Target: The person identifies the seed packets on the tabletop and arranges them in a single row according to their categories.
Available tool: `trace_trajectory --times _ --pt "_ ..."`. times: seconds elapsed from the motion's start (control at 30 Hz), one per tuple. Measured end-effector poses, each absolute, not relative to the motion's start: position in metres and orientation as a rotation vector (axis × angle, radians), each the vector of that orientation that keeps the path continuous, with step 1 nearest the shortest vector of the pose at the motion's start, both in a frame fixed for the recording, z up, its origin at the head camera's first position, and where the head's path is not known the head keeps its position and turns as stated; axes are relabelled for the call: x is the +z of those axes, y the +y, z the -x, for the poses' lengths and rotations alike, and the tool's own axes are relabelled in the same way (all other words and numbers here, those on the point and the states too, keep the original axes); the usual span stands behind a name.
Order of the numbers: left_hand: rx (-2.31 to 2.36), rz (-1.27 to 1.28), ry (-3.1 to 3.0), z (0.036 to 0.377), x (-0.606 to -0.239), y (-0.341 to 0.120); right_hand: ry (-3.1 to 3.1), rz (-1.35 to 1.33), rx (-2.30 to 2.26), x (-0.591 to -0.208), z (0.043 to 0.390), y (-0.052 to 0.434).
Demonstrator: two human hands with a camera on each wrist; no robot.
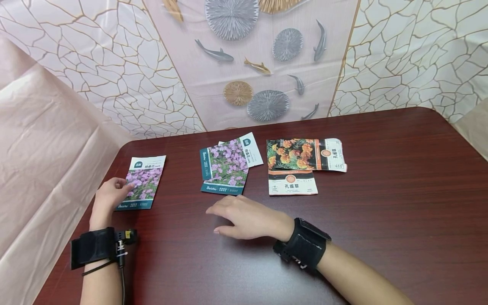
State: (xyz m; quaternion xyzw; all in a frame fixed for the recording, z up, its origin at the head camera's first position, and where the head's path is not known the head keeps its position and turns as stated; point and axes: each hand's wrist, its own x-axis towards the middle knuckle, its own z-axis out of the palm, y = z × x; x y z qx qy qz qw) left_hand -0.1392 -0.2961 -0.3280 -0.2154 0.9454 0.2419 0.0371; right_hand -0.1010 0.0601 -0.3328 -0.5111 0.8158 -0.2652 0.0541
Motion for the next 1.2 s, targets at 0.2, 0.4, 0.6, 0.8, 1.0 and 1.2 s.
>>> trace_trajectory --times 0.2,0.4,0.6,0.8,1.0,1.2 --pt "0.708 0.494 2.928 0.141 -0.317 -0.275 2.489 1.553 -0.837 -0.33 0.105 0.063" --pt "0.649 0.299 2.98 0.142 -0.311 -0.252 2.512 1.459 -0.85 -0.328 0.11 0.067" --pt "0.688 0.096 3.041 0.14 -0.308 -0.233 2.566 1.369 -0.87 -0.328 0.119 0.073" --pt "0.755 -0.021 3.021 0.138 -0.306 -0.219 2.601 1.276 -0.937 -0.332 0.13 0.08" --pt "0.823 -0.118 2.979 0.142 -0.312 -0.204 2.596 1.18 -0.979 -0.335 0.138 0.084" --pt "0.744 -0.316 2.935 0.145 -0.322 -0.184 2.59 1.102 -0.962 -0.337 0.143 0.085"
